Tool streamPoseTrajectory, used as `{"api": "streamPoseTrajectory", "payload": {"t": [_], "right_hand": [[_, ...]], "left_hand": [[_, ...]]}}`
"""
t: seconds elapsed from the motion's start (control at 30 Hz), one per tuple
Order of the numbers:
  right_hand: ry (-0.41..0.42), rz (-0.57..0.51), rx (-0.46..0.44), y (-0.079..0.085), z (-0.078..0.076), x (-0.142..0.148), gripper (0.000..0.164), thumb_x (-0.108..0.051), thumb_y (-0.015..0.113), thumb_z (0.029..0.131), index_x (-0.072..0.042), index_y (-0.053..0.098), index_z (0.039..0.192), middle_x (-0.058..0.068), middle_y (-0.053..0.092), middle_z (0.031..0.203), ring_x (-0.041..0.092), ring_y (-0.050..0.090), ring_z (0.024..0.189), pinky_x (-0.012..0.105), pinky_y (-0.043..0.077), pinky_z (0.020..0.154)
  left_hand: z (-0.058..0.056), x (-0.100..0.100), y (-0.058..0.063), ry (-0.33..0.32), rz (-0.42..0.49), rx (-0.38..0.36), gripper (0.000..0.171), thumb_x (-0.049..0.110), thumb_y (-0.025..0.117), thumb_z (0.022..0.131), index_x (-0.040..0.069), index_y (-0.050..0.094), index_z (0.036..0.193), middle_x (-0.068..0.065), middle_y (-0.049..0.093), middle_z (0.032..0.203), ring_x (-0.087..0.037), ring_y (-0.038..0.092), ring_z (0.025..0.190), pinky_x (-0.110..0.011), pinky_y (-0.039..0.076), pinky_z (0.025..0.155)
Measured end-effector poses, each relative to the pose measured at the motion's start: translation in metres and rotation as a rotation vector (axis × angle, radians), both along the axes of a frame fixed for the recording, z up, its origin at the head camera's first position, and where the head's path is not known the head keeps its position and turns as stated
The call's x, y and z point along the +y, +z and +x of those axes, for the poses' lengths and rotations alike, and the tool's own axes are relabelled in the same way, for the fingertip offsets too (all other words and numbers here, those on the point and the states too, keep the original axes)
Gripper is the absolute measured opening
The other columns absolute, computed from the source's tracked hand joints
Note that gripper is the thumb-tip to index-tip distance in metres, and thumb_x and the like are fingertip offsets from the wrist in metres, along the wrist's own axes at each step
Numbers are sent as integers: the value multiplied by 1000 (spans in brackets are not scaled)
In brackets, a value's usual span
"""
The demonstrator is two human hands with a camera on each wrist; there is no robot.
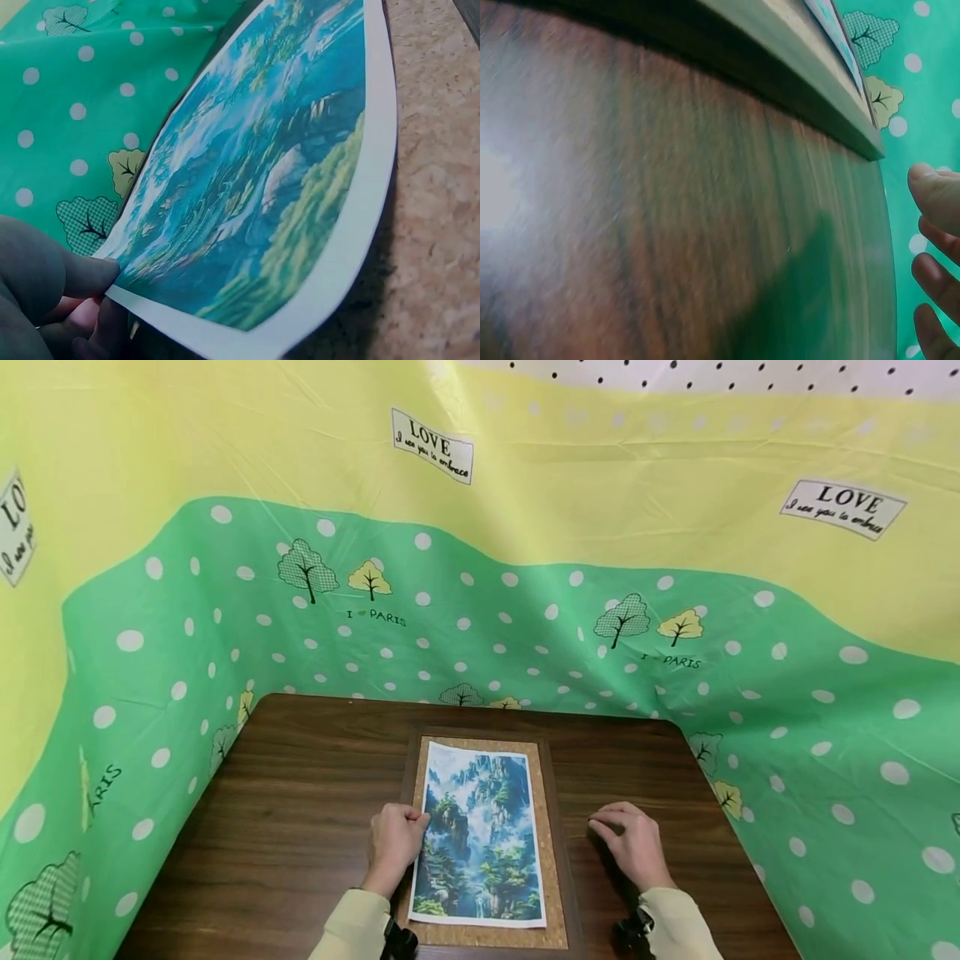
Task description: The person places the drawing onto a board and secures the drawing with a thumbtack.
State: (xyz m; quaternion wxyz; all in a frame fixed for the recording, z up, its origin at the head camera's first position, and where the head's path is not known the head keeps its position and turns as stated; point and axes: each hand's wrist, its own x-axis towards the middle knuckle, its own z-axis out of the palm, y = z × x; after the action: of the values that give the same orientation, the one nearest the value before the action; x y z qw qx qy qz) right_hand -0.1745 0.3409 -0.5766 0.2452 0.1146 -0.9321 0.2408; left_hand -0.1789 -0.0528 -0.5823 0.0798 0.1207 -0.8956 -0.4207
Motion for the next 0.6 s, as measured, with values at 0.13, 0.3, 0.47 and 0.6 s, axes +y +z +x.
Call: {"api": "streamPoseTrajectory", "payload": {"t": [0.13, 0.3, 0.47, 0.6], "right_hand": [[35, -5, 16, 3, -4, -7, 12, -6, 92, 78, -12, 84, 84, 1, 75, 92, 23, 73, 83, 47, 59, 73], [66, -11, 13, 9, -12, -18, 11, -7, 91, 80, -12, 84, 86, -1, 77, 91, 22, 74, 82, 47, 60, 73], [94, -46, -48, 18, -25, -34, 9, -8, 89, 83, -11, 85, 91, 0, 79, 91, 20, 76, 81, 45, 61, 73], [127, -78, -126, 27, -37, -52, 8, -10, 86, 88, -10, 85, 97, 1, 81, 93, 19, 77, 81, 41, 62, 70]], "left_hand": [[0, 1, 0, -4, -21, 10, 21, 23, 84, 92, 17, 79, 72, 4, 68, 66, -14, 56, 55, -33, 43, 51], [-2, 3, 0, -1, -39, -8, 25, 23, 83, 92, 17, 75, 70, 5, 64, 63, -13, 53, 52, -32, 39, 49], [-2, 5, 1, 10, -62, -21, 28, 24, 82, 93, 18, 73, 68, 5, 62, 61, -14, 52, 51, -32, 37, 48], [-3, 7, 1, 19, -85, -21, 27, 25, 82, 93, 20, 74, 68, 6, 64, 62, -14, 53, 52, -32, 38, 48]]}}
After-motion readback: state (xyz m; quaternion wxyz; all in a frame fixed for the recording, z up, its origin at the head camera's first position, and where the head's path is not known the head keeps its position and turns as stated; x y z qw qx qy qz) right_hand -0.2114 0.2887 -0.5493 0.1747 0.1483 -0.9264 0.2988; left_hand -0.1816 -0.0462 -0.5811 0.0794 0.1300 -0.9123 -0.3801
